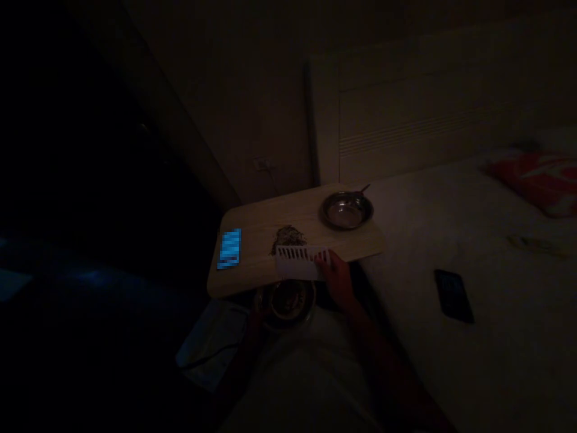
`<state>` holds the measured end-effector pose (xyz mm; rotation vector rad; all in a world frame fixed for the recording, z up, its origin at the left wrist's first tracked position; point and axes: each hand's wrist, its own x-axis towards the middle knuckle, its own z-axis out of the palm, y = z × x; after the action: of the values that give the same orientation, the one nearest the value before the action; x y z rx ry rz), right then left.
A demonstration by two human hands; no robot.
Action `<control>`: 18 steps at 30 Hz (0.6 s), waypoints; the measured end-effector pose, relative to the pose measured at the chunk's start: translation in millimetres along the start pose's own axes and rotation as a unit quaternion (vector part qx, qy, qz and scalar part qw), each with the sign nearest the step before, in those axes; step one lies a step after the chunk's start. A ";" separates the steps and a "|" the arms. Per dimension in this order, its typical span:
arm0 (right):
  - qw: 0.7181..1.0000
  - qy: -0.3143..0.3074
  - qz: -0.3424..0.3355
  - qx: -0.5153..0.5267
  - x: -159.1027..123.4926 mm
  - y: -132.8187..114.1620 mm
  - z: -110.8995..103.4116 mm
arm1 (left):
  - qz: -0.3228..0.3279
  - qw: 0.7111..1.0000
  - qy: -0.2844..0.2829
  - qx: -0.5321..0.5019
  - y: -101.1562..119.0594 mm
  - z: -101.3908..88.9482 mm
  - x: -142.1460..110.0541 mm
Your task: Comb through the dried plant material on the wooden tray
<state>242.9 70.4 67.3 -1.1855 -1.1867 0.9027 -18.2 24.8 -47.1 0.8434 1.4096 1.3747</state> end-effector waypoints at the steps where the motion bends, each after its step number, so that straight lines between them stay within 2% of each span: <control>1: 1.000 -0.002 0.001 -0.001 0.2 -1.6 -1.3 | -0.004 1.000 0.004 -0.002 -0.3 0.4 0.4; 9: 0.995 0.066 -0.028 -0.065 7.3 -9.0 -19.9 | -0.025 0.999 -0.015 -0.035 2.3 4.3 -9.5; 12: 0.991 0.076 -0.034 -0.106 9.6 -12.7 -26.3 | -0.040 0.999 0.004 -0.019 0.9 4.1 -9.1; 18: 0.980 0.110 -0.067 -0.152 9.3 -18.2 -25.5 | -0.008 1.000 0.018 -0.004 -2.9 4.0 -1.2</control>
<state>268.3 70.9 87.7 -1.3916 -1.2333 0.4858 -13.7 24.6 -49.4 0.8046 1.4338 1.3891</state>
